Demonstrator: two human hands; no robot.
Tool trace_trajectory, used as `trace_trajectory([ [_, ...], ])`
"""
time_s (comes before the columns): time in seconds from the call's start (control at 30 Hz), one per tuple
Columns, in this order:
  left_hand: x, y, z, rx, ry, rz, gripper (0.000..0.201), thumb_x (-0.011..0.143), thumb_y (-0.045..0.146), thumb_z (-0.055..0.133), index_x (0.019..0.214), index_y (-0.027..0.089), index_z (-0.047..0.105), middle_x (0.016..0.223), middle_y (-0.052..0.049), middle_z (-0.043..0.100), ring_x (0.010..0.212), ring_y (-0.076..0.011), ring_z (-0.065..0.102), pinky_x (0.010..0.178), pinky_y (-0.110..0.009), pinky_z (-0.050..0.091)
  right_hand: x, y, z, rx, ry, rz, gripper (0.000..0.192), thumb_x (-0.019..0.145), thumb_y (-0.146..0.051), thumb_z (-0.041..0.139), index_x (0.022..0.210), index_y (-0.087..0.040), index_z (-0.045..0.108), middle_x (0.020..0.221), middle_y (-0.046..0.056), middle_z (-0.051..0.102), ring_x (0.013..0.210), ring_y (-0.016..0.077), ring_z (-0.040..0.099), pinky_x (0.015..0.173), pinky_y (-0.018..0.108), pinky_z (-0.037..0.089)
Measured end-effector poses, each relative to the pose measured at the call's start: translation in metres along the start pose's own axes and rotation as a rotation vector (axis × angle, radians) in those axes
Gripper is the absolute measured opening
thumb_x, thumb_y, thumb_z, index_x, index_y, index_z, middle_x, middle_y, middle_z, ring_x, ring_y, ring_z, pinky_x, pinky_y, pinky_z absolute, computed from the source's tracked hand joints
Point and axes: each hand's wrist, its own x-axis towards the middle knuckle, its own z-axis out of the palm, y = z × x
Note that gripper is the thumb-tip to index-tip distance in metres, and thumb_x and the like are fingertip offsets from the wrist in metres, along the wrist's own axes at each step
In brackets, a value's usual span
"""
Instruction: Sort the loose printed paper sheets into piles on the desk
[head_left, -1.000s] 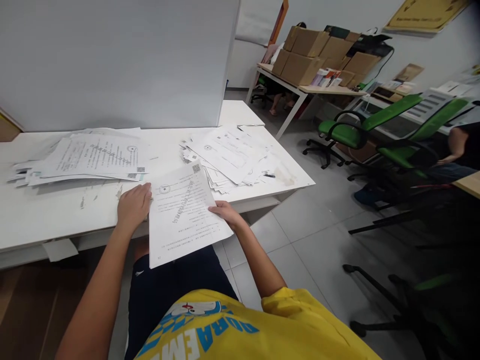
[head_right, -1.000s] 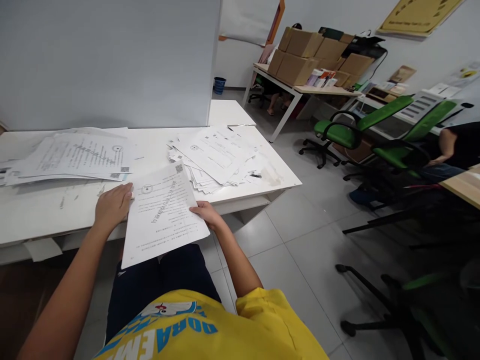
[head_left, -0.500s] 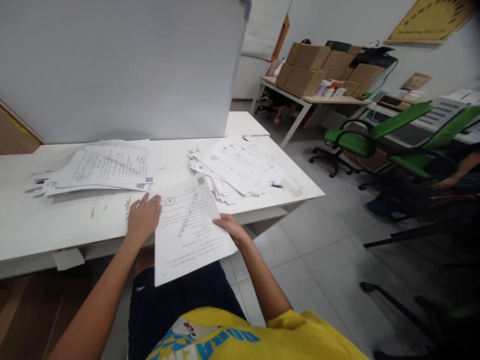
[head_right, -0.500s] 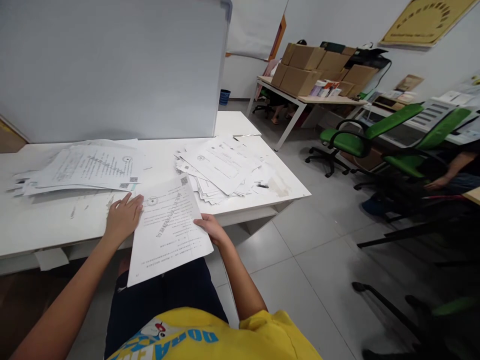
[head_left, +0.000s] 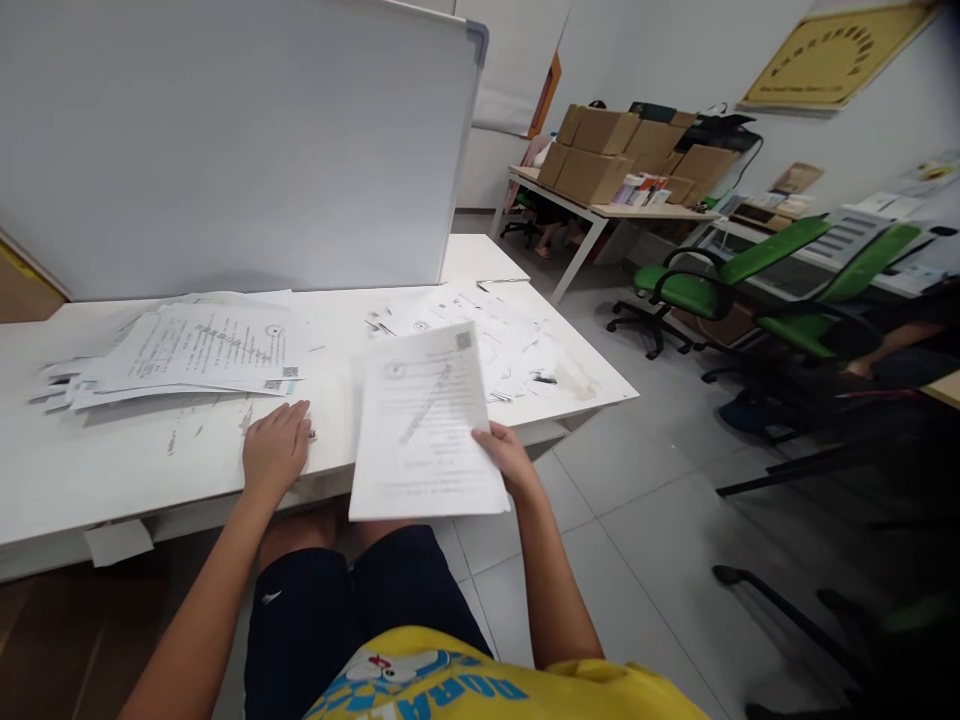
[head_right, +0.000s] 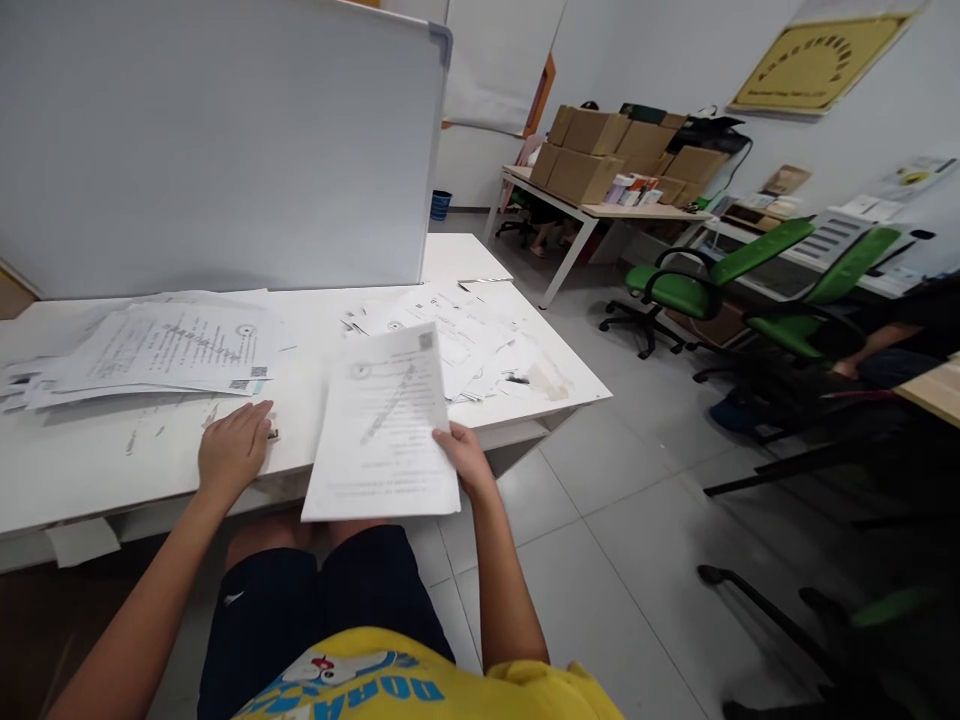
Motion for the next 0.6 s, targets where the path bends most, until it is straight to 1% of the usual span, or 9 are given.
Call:
trace_trajectory([
  [0.07,-0.001,0.000,0.001,-0.004,0.022,0.001,0.056,0.100,0.038,0.025,0.128,0.011,0.065,0.127,-0.016,0.068,0.125,-0.0308,0.059,0.099,-0.045,0.040,0.017,-0.016,-0.013,-0.002,0.135,-0.095,0.040,0.060,-0.047,0.078,0.087,-0.018,0.072,0.080,0.008,0.075,0.076,0.0274,0.070,0.075,0.041,0.053],
  [0.17,-0.002,0.002,0.000,-0.019,0.028,0.002,0.055,0.101,0.038,0.025,0.128,0.010,0.065,0.125,-0.016,0.069,0.120,-0.0309,0.061,0.097,-0.045,0.040,0.060,-0.052,-0.026,-0.145,0.243,-0.237,0.035,0.069,-0.038,0.067,0.096,-0.016,0.070,0.089,0.010,0.076,0.083,0.0259,0.070,0.081,0.040,0.054],
  [0.2,-0.002,0.003,0.000,-0.023,0.026,0.000,0.055,0.101,0.038,0.026,0.128,0.011,0.065,0.125,-0.016,0.069,0.119,-0.0309,0.061,0.097,-0.045,0.039,0.077,-0.065,-0.028,-0.273,0.234,-0.250,0.033,0.074,-0.035,0.062,0.099,-0.015,0.070,0.093,0.011,0.076,0.085,0.0248,0.070,0.082,0.039,0.054],
  [0.27,-0.004,0.006,0.001,-0.026,0.015,-0.011,0.054,0.101,0.037,0.026,0.128,0.011,0.065,0.124,-0.016,0.069,0.119,-0.0311,0.061,0.097,-0.045,0.039,0.110,-0.093,-0.030,-0.679,0.237,-0.205,0.029,0.080,-0.027,0.054,0.100,-0.013,0.069,0.096,0.012,0.075,0.085,0.0232,0.069,0.082,0.038,0.054],
  [0.3,-0.004,0.008,0.001,-0.029,0.008,-0.018,0.054,0.100,0.037,0.026,0.128,0.011,0.065,0.125,-0.016,0.069,0.120,-0.0312,0.060,0.098,-0.045,0.039,0.125,-0.105,-0.029,-0.754,0.242,-0.186,0.027,0.079,-0.023,0.054,0.099,-0.010,0.069,0.098,0.015,0.074,0.089,0.0251,0.069,0.085,0.040,0.052],
  [0.37,-0.005,0.011,0.000,-0.044,-0.001,-0.029,0.053,0.100,0.037,0.027,0.128,0.012,0.065,0.126,-0.015,0.069,0.122,-0.0312,0.059,0.102,-0.046,0.038,0.148,-0.122,-0.023,-0.875,0.291,-0.192,0.032,0.079,-0.016,0.054,0.105,-0.003,0.068,0.113,0.026,0.068,0.109,0.0317,0.063,0.098,0.047,0.045],
  [0.43,-0.005,0.009,-0.004,-0.090,0.003,-0.019,0.053,0.100,0.038,0.027,0.129,0.012,0.064,0.128,-0.015,0.068,0.127,-0.0302,0.056,0.106,-0.046,0.037,0.161,-0.128,-0.011,-0.944,0.362,-0.244,0.045,0.080,-0.013,0.055,0.121,0.003,0.060,0.134,0.034,0.053,0.132,0.0389,0.046,0.110,0.054,0.031],
  [0.5,-0.003,-0.002,-0.014,-0.150,0.028,-0.007,0.053,0.100,0.038,0.027,0.131,0.013,0.062,0.132,-0.013,0.066,0.132,-0.0281,0.052,0.111,-0.045,0.037,0.163,-0.121,0.008,-1.040,0.386,-0.360,0.055,0.083,-0.015,0.055,0.135,0.002,0.050,0.145,0.034,0.041,0.140,0.0411,0.034,0.114,0.058,0.023],
  [0.6,0.003,-0.040,-0.032,-0.152,0.118,-0.080,0.050,0.099,0.036,0.031,0.134,0.014,0.060,0.133,-0.014,0.064,0.136,-0.0270,0.048,0.116,-0.045,0.034,0.155,-0.089,0.050,-1.153,0.219,-0.578,0.054,0.088,-0.023,0.053,0.138,-0.005,0.050,0.143,0.027,0.047,0.135,0.0383,0.041,0.112,0.055,0.031],
])
